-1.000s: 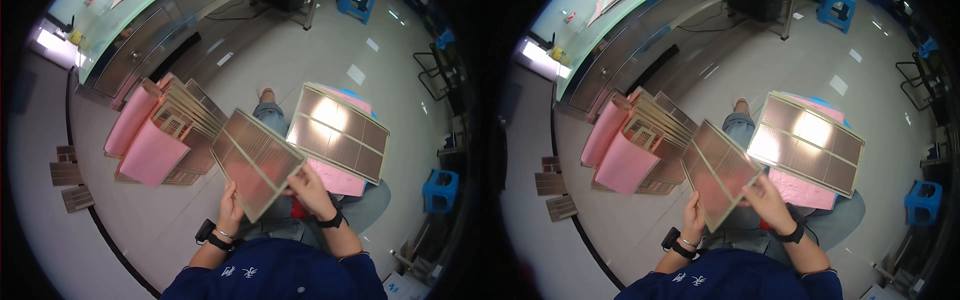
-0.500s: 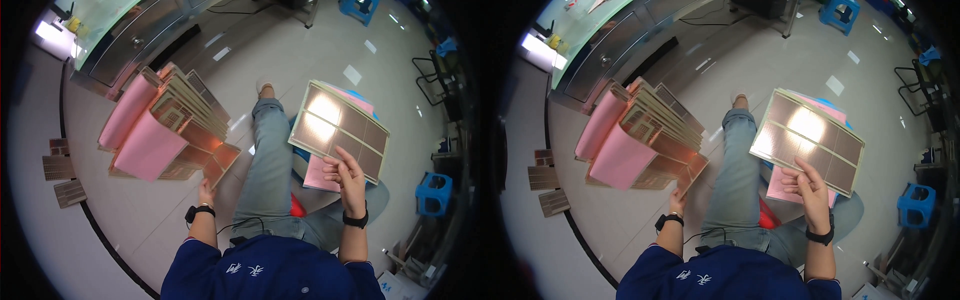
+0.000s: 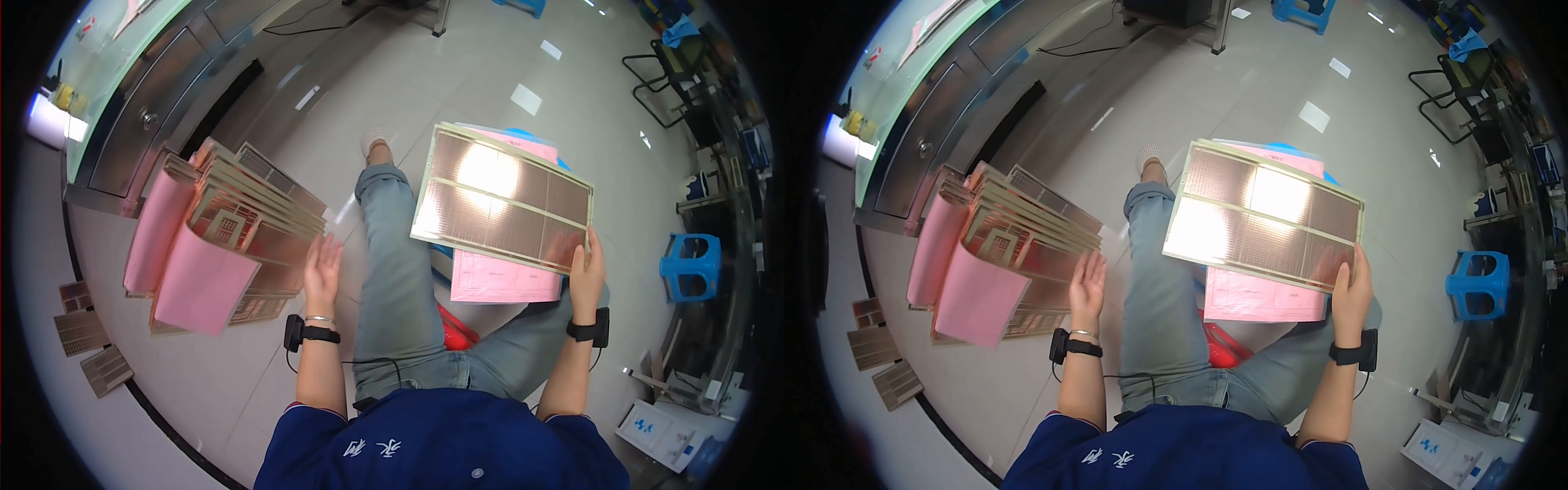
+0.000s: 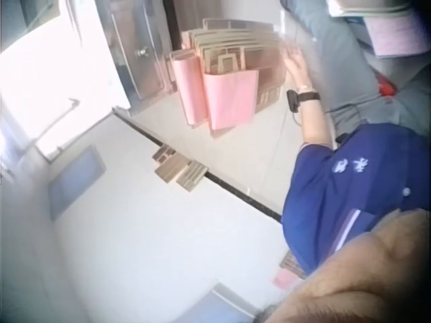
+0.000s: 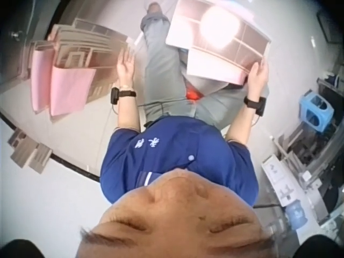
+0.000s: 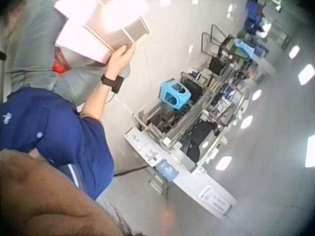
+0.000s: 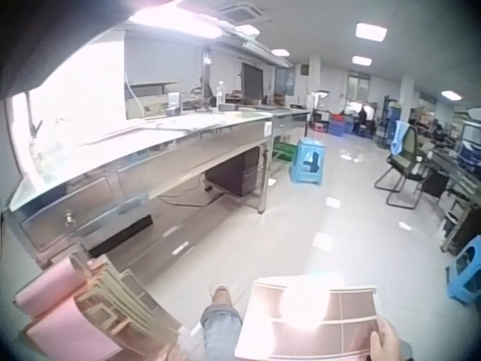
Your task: The person picks up a stack of circuit boards and pink papers from a desk, then sits down to inspect each board by holding it up to the light and turning it over before placing it on a separate stack.
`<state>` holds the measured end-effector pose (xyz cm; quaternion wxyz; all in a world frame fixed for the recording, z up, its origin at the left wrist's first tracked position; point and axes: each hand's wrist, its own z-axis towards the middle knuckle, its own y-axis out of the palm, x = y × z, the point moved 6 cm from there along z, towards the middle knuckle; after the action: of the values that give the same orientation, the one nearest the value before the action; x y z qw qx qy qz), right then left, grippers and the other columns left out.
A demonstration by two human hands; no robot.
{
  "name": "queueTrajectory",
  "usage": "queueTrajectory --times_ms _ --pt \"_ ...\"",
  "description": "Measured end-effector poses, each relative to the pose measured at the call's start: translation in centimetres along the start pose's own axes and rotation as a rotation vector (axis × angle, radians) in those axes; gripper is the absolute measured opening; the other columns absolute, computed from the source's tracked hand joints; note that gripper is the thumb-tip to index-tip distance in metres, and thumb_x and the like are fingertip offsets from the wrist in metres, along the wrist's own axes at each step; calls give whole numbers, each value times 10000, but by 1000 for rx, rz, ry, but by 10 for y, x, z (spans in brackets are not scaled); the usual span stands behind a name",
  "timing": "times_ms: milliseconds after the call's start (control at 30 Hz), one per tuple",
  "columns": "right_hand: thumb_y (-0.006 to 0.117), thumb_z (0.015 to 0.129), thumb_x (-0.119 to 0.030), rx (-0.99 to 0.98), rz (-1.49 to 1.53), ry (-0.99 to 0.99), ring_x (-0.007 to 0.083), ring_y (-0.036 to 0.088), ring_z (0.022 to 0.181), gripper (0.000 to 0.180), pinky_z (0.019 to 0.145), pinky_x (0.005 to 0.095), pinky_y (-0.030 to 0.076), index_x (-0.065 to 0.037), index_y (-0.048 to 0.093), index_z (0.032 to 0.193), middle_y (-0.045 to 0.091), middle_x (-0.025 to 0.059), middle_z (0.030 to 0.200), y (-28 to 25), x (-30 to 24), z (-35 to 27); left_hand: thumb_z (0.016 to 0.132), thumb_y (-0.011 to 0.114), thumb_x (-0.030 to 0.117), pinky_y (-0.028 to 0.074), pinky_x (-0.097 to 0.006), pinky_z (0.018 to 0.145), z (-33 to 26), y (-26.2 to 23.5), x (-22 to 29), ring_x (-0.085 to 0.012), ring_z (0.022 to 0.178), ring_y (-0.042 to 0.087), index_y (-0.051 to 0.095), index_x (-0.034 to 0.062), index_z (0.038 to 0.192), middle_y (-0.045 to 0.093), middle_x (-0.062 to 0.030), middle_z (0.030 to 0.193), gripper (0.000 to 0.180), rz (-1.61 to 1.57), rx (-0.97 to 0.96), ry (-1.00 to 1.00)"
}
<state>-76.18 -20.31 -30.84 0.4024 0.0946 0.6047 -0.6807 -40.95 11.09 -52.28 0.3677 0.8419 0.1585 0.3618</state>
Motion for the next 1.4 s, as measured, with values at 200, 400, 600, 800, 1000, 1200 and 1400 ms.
queueTrajectory --times_ms 200,400,600,800,1000,1200,1400 --pt "449 872 -117 -54 -348 -20 396 345 1241 426 1032 415 281 2 412 1279 357 269 1334 14 20 -14 954 410 207 365 -326 983 -23 154 -27 -237 1156 477 425 -31 1269 482 -172 1263 395 614 -359 47" --pt "442 889 -160 -58 -302 -7 395 291 1280 420 1055 412 249 -26 419 1287 322 273 1359 14 19 -16 930 454 129 346 -249 968 -54 203 -46 -170 1156 460 379 -72 1295 491 -129 1249 423 874 -509 77" --pt "436 911 -198 -33 -220 5 391 296 1281 394 1051 412 257 -51 450 1276 343 255 1356 11 18 -16 902 439 24 328 -276 997 -92 234 -31 -185 1180 449 296 -71 1338 416 -152 1320 468 803 -504 206" --pt "470 908 -181 -34 238 139 337 310 1292 423 1035 368 283 -28 411 1298 385 231 1337 5 39 -14 913 423 53 481 -320 884 -109 234 -31 -199 1120 516 337 -4 1332 446 -151 1294 431 347 -483 -20" --pt "458 932 -172 28 984 403 190 521 1048 506 901 315 425 -13 257 1368 497 132 1213 -26 13 -13 910 427 67 540 -382 827 -89 208 -7 -250 1057 564 305 9 1342 485 -168 1247 453 185 -502 -73" --pt "489 929 -204 -47 1215 537 138 544 987 248 859 279 445 -29 521 1102 568 57 1076 -13 20 -30 930 420 125 484 -369 906 -95 221 13 -240 1105 529 250 34 1372 452 -159 1282 483 19 -375 59" --pt "482 929 -198 -166 1480 698 157 530 1040 346 894 300 442 -11 436 1217 543 64 1136 42 -57 -59 940 435 184 479 -345 867 -124 224 -28 -184 1076 518 318 53 1311 480 -84 1211 412 128 -451 11"
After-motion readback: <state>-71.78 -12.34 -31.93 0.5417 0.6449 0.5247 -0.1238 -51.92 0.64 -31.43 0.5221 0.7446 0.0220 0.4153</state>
